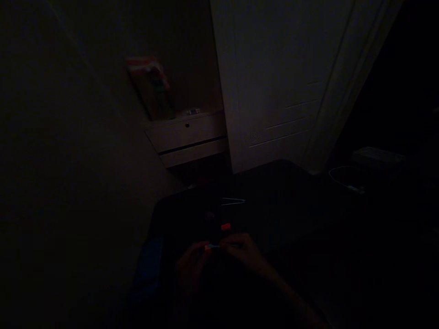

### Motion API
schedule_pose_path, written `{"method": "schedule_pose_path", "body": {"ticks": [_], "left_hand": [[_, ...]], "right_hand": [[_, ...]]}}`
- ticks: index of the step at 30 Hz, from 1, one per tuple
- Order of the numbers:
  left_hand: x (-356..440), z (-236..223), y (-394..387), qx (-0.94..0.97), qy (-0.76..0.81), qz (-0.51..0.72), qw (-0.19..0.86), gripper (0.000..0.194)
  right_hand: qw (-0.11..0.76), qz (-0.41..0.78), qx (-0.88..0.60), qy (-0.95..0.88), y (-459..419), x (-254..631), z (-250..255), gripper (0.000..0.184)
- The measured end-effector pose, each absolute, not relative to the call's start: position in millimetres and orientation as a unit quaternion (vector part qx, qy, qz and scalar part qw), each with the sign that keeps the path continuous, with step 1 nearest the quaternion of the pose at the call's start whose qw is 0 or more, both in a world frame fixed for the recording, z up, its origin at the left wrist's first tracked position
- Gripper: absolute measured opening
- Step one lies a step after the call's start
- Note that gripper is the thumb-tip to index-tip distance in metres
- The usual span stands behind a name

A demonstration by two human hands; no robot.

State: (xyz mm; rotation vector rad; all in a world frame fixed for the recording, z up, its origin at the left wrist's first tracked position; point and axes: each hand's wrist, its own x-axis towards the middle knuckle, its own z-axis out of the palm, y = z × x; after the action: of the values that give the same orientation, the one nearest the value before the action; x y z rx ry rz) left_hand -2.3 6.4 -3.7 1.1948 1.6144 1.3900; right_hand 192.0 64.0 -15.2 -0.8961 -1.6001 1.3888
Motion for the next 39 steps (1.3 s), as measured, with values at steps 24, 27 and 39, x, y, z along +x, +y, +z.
{"method": "schedule_pose_path", "body": {"ticks": [24,27,39], "left_hand": [[-1.5,0.1,6.4,0.475,0.615,0.529,0.342,0.032],[-2.7,1.3,6.8,0.488,0.615,0.517,0.341,0.031],[1.1,8.1,6.3,0.475,0.62,0.517,0.351,0.038]], "right_hand": [[0.415,0.503,-0.309,-0.692,64.3,195.5,-13.3,0.036],[0.41,0.505,-0.3,-0.698,65.4,196.2,-14.1,0.034],[0.435,0.505,-0.32,-0.673,63.7,193.8,-14.0,0.031]]}}
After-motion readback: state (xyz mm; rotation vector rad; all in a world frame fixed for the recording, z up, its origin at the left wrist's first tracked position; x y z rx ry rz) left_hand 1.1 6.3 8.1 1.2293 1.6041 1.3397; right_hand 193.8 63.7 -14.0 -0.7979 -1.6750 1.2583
